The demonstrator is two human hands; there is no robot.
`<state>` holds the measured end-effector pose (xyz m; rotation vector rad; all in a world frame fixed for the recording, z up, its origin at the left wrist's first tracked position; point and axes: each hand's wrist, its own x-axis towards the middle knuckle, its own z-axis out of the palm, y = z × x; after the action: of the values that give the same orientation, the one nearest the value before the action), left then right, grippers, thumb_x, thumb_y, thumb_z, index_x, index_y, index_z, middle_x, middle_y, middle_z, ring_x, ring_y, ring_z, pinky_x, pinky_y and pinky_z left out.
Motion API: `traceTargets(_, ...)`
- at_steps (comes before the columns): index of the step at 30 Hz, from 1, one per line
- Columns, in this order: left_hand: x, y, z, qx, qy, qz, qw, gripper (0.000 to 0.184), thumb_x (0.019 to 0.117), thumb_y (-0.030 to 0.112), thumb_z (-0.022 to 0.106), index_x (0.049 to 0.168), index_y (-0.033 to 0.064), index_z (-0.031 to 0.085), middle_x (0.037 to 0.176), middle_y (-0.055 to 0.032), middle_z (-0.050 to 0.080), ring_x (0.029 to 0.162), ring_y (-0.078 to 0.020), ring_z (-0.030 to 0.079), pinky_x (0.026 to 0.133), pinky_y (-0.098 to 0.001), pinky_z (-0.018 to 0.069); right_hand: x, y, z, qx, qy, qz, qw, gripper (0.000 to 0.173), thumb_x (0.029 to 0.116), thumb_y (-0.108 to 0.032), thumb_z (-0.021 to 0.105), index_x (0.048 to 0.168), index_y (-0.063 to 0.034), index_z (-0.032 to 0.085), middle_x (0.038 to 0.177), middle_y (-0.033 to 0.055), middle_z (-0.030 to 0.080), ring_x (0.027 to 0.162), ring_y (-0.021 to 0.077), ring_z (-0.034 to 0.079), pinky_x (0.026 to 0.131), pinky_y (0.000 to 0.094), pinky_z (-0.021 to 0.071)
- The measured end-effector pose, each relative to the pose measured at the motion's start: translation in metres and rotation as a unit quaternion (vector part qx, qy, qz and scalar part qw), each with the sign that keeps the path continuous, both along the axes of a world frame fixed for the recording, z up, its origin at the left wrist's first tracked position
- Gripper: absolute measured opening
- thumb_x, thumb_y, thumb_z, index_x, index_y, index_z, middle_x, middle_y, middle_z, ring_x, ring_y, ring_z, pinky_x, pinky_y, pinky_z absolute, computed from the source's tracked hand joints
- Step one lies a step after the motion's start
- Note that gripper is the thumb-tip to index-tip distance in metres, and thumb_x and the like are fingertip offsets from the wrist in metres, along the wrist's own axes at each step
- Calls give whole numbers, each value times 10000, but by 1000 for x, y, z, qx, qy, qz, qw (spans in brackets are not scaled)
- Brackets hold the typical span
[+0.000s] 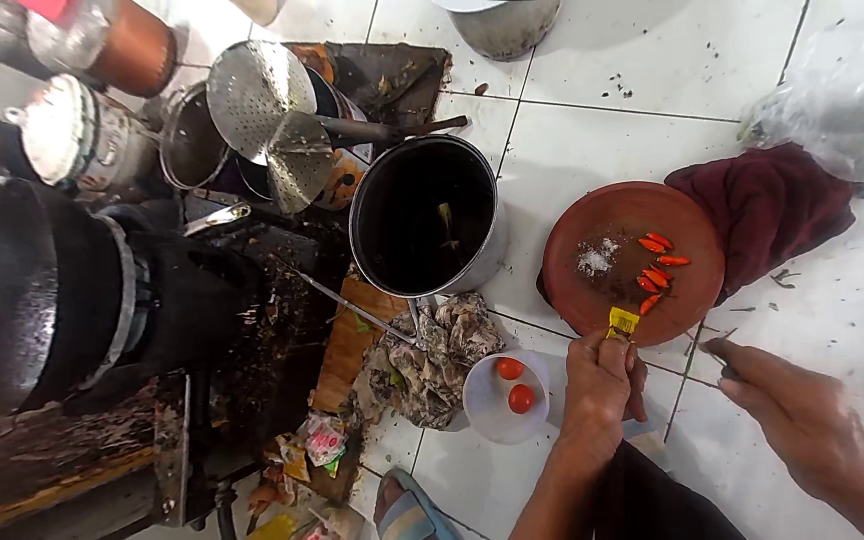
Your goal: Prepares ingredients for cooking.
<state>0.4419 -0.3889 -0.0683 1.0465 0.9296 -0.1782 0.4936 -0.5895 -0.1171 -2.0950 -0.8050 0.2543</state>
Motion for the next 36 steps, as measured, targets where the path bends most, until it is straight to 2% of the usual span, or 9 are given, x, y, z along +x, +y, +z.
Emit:
traceTargets(3,1,-4,-1,-10,-1,-2,1000,383,1103,125,339,776,36,519,533,-35,515,370,-74,458,365,-195,419,-4,9,6,15,-9,37,999,442,1081,-400,395,1219,-102,690,819,-22,613,649,21,541,550,199,448)
traceTargets(6,-2,-5,-3,-16,-16,8,1000,356,1101,143,376,802,40,540,533,-32,523,366,-73,468,362,-195,433,-8,20,6,-1,-57,45,997,442,1081,-373,393,1195,-77,701,786,8,598,608,92,554,488,261,435)
traceTargets(11,-4,-3,-4,-10,-20,-6,1000,376,1079,119,360,739,52,504,515,-34,510,368,-80,467,367,-194,420,0,22,2,-47,-103,35,993,444,1060,-334,409,1162,-41,727,792,49,626,600,165,596,464,326,451)
traceTargets(13,-3,-3,-3,-16,-9,-2,1000,382,1083,115,357,736,48,502,510,-38,511,364,-81,464,364,-197,419,4,20,3,-45,-108,47,992,432,1055,-326,417,1164,-43,724,793,47,630,602,164,599,462,326,450)
traceTargets(19,-1,-4,0,-30,16,23,999,323,1103,128,386,831,28,529,524,-40,517,356,-73,460,352,-187,415,8,24,8,-27,-121,82,989,439,1064,-336,411,1153,-43,724,750,23,587,590,140,564,465,294,432)
traceTargets(23,-3,-1,-1,-33,6,7,999,363,1087,89,366,754,41,503,509,-38,513,353,-73,452,354,-186,406,9,25,6,-43,-112,69,990,434,1053,-324,419,1159,-37,727,773,31,615,595,152,586,470,308,450)
traceTargets(27,-6,3,-3,-38,1,9,999,367,1099,128,357,783,38,521,512,-39,517,359,-77,469,357,-191,419,8,23,3,-45,-98,82,991,431,1055,-337,410,1159,-61,724,771,14,607,594,134,582,469,300,449)
traceTargets(30,-6,4,-4,-47,-4,10,999,398,1097,123,352,741,42,511,501,-36,503,359,-78,467,358,-190,417,6,22,2,-37,-82,83,992,418,1054,-339,408,1144,-77,722,766,-2,604,593,112,574,466,286,441)
traceTargets(36,-12,4,-13,-61,-69,-18,996,406,1052,97,333,699,70,532,502,-12,529,373,-58,481,377,-182,422,8,25,-1,-17,-27,87,996,434,1067,-379,397,1139,-96,719,818,-20,633,662,67,600,544,255,493)
